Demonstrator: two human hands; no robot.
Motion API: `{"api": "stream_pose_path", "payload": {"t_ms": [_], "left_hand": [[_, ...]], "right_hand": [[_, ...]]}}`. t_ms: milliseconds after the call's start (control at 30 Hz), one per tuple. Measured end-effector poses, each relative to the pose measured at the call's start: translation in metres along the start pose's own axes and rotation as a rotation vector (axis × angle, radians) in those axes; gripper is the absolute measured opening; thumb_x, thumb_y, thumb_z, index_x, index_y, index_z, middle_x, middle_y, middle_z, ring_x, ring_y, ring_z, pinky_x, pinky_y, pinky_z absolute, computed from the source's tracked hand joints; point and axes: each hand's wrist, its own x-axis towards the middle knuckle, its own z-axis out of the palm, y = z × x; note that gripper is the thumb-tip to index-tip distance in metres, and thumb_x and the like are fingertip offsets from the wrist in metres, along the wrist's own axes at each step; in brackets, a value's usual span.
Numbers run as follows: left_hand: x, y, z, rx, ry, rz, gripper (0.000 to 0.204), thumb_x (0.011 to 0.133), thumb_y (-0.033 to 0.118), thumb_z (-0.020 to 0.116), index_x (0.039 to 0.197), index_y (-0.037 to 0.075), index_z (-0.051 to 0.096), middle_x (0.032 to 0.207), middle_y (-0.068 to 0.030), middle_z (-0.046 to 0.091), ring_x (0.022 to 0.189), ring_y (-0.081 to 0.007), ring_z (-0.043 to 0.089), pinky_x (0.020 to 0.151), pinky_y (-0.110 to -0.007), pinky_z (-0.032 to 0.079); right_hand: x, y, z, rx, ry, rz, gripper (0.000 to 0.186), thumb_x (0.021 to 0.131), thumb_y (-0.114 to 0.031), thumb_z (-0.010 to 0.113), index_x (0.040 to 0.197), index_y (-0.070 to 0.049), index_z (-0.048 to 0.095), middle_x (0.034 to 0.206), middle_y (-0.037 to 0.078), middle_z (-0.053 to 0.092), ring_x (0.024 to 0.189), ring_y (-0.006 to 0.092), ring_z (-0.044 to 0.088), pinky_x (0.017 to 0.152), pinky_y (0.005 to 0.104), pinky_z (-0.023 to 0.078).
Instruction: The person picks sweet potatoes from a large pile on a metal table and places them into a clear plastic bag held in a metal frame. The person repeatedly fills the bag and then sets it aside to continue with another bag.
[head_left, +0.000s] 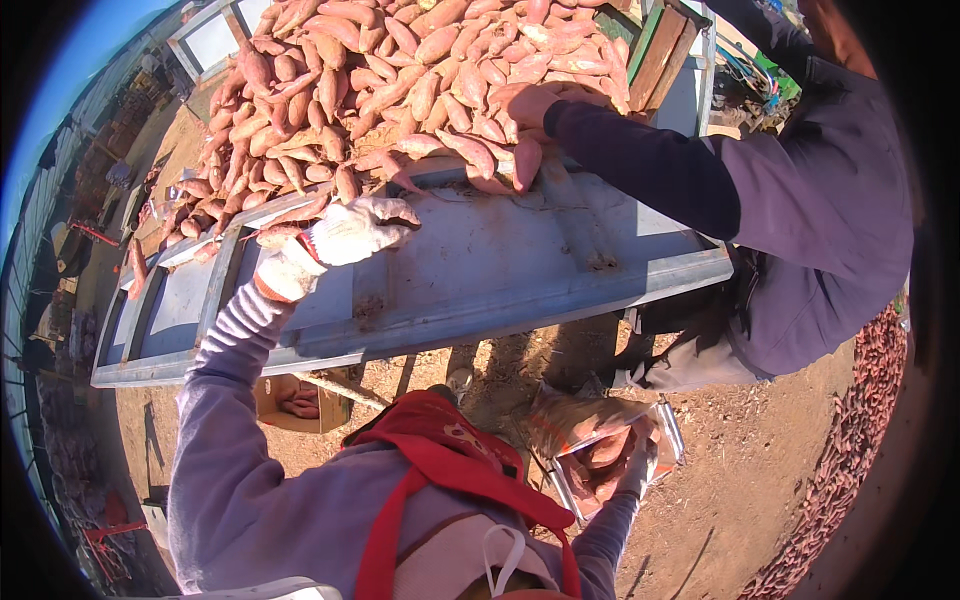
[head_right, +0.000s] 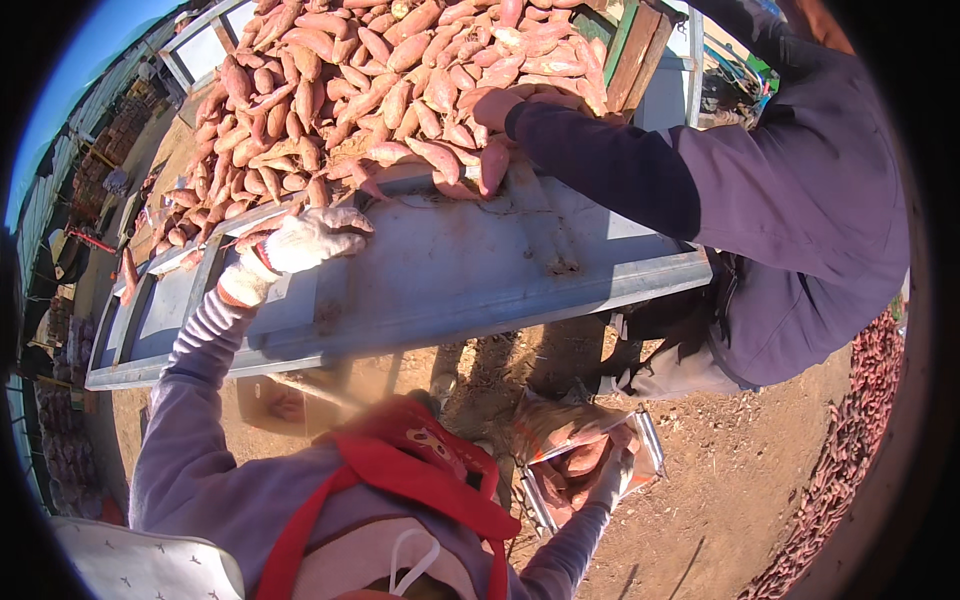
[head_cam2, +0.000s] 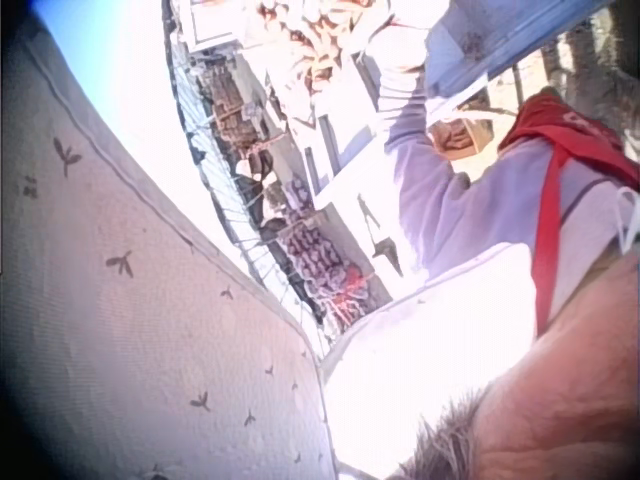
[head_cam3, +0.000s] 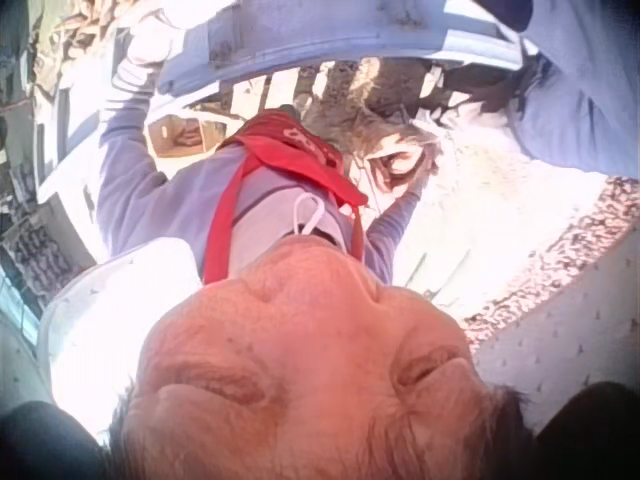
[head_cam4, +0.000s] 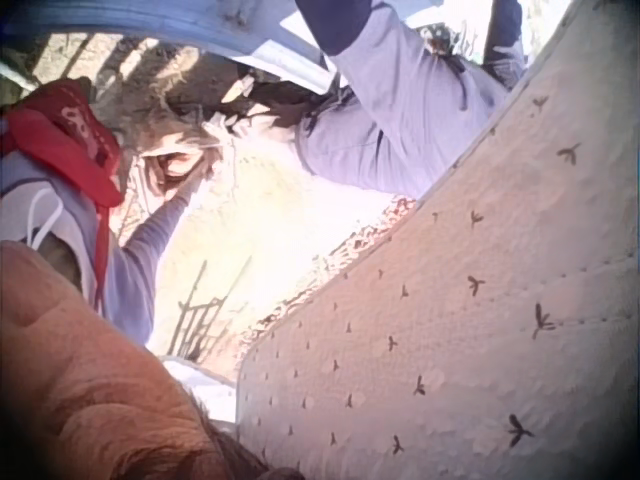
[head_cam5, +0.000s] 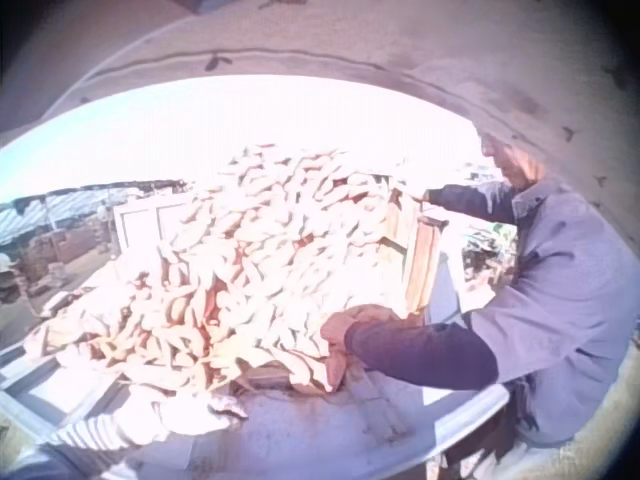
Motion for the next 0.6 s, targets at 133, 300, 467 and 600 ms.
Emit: {"api": "stream_pose_path", "payload": {"t_ms": [133,300,467,600], "left_hand": [[0.091,-0.132,0.000,0.110,0.225,-0.341,0.030,0.087,0.026,0.064,0.109,0.006,0.066,0.105,-0.0163,0.068,0.098,-0.0332,0.065,0.083,-0.040,0.051],[0.194,-0.171,0.036,0.185,0.081,-0.011,0.043,0.083,0.019,0.064,0.125,0.012,0.060,0.115,-0.0164,0.063,0.113,-0.0349,0.059,0.094,-0.041,0.048],[0.223,-0.167,0.076,0.265,0.009,0.002,0.050,0.081,0.017,0.059,0.131,0.022,0.055,0.124,-0.0143,0.054,0.121,-0.0346,0.053,0.102,-0.049,0.041],[0.208,-0.168,0.037,-0.038,0.140,-0.013,0.062,0.069,0.017,0.074,0.128,0.013,0.055,0.119,-0.0187,0.056,0.113,-0.0376,0.056,0.095,-0.044,0.048]], "right_hand": [[-0.049,-0.062,-0.031,0.310,-0.143,0.144,0.041,0.094,-0.043,0.057,0.118,-0.010,0.062,0.106,0.003,0.066,0.085,0.0132,0.061,0.069,0.0298,0.051],[-0.137,-0.177,-0.016,0.657,-0.110,0.073,0.039,0.097,-0.035,0.059,0.123,-0.007,0.059,0.110,0.007,0.067,0.093,0.0182,0.066,0.074,0.0315,0.055],[-0.188,-0.274,-0.001,0.892,-0.240,-0.120,0.043,0.096,-0.032,0.063,0.126,-0.002,0.058,0.112,0.011,0.068,0.093,0.0206,0.067,0.079,0.0351,0.056],[-0.202,-0.356,0.022,0.937,-0.759,-0.373,0.049,0.092,-0.033,0.068,0.128,-0.002,0.056,0.113,0.011,0.066,0.098,0.0231,0.065,0.085,0.0369,0.053]]}}
